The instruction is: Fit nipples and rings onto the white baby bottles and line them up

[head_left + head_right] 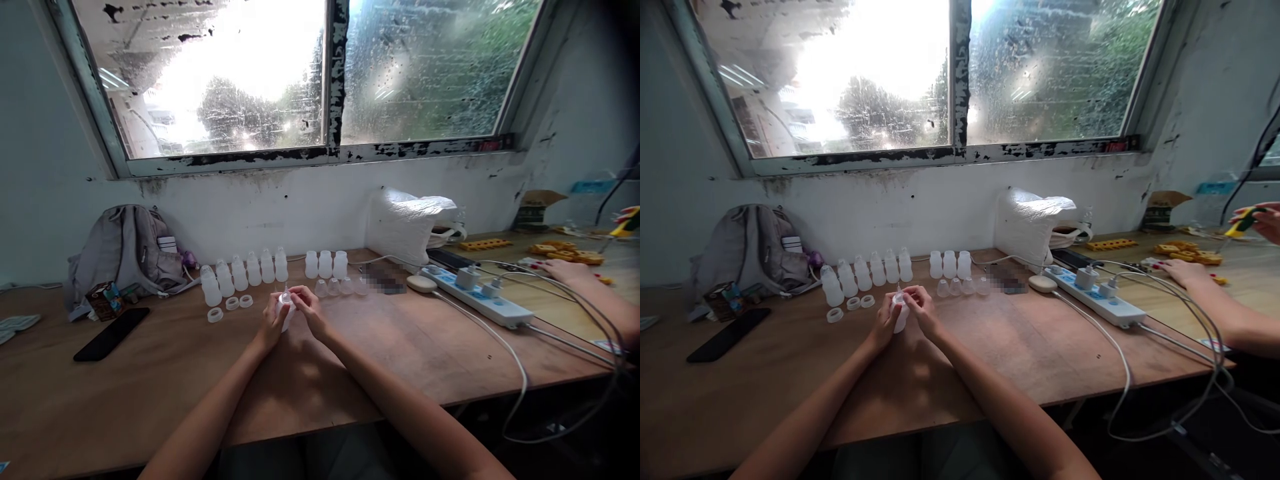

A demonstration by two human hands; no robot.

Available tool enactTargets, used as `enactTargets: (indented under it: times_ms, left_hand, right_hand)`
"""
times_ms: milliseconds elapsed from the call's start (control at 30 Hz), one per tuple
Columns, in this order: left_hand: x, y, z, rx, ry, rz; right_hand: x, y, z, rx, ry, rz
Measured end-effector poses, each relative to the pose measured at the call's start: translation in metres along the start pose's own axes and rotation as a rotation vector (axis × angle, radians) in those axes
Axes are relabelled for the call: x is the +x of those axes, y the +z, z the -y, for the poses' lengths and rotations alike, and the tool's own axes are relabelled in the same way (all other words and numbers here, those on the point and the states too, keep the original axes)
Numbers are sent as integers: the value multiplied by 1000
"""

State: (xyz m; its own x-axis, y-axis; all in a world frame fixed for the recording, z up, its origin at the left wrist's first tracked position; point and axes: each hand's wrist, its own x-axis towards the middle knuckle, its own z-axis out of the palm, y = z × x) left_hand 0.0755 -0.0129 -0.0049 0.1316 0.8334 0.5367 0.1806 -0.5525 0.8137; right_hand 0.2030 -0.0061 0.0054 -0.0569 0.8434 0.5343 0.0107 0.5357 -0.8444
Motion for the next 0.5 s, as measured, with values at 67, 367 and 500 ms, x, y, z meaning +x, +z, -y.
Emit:
enactTargets:
  times_ms: [67,367,500]
  left_hand:
    - [0,0,-1,1,20,46]
    - [1,-6,2,-2,-62,140]
    - [2,-5,8,68,-50,121]
  right_hand:
    - [-2,0,4,-31,-24,-6]
    - [2,-1,1,-21,1,-27]
    - [5,-5,1,-125,-69,-3]
